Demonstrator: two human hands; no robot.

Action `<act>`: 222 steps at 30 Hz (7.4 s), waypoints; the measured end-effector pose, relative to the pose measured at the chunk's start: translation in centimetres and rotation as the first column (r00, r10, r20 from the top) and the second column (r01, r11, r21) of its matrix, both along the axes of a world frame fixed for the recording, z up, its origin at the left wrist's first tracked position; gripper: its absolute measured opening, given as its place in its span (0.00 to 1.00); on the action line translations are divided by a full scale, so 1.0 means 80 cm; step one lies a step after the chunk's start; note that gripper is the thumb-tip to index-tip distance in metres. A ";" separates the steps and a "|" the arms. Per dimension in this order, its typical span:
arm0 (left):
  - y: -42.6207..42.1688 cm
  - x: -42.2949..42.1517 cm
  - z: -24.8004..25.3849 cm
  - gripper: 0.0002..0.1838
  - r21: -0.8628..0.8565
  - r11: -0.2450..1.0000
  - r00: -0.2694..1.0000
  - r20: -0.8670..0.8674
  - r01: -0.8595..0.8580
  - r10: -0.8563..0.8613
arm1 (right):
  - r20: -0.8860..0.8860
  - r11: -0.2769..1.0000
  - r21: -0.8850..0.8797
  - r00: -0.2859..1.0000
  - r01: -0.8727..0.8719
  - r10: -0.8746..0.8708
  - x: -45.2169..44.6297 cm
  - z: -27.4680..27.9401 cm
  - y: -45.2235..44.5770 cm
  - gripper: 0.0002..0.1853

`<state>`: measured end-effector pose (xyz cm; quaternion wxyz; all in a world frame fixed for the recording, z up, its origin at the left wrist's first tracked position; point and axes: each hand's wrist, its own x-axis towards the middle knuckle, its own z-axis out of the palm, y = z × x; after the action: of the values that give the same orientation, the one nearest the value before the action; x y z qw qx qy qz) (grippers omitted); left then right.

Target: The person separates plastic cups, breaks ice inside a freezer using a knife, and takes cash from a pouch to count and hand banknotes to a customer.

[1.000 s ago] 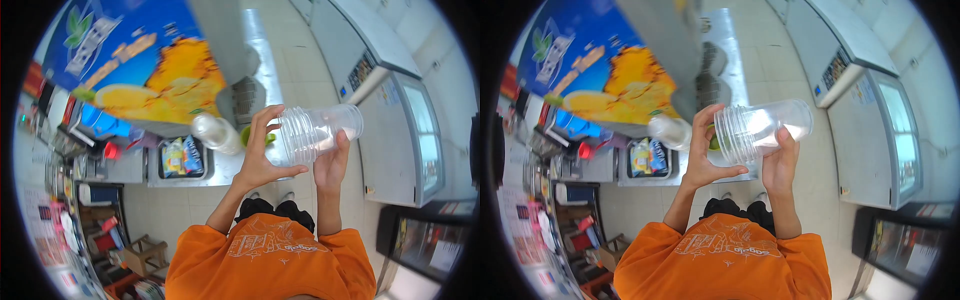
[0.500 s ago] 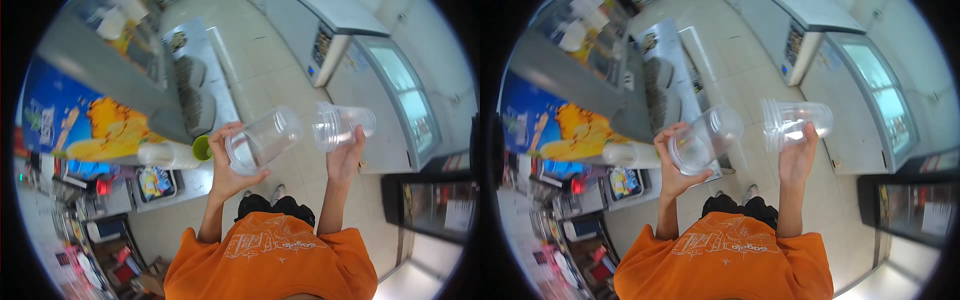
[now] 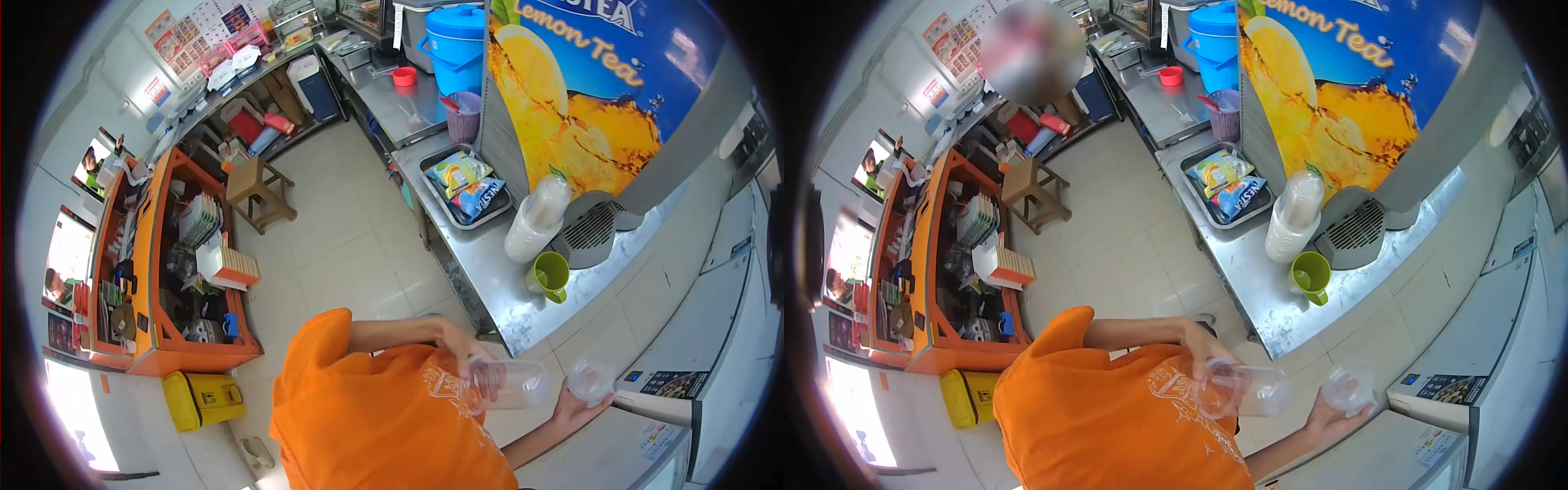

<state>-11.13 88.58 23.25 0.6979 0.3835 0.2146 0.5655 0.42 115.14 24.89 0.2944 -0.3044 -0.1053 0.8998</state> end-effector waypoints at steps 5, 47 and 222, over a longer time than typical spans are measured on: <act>-0.013 -0.042 0.017 0.41 0.050 0.986 0.946 -0.293 0.162 -0.140 | -0.092 0.986 -0.073 0.985 -0.151 0.144 -0.019 -0.021 -0.021 0.33; 0.551 0.130 0.013 0.63 0.411 0.580 0.457 -0.363 -0.703 0.812 | -0.166 0.994 0.082 0.985 0.069 -0.055 0.115 0.008 0.276 0.29; 1.523 0.496 -0.182 0.34 -0.034 0.789 -0.066 -0.998 0.613 0.008 | 0.918 0.926 -0.049 -0.348 0.374 0.189 0.596 -0.286 0.961 0.14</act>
<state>28.57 210.42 8.71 0.3483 0.8457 0.4041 -0.0156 48.10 192.06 2.01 0.0982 -0.9601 -0.1164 0.2344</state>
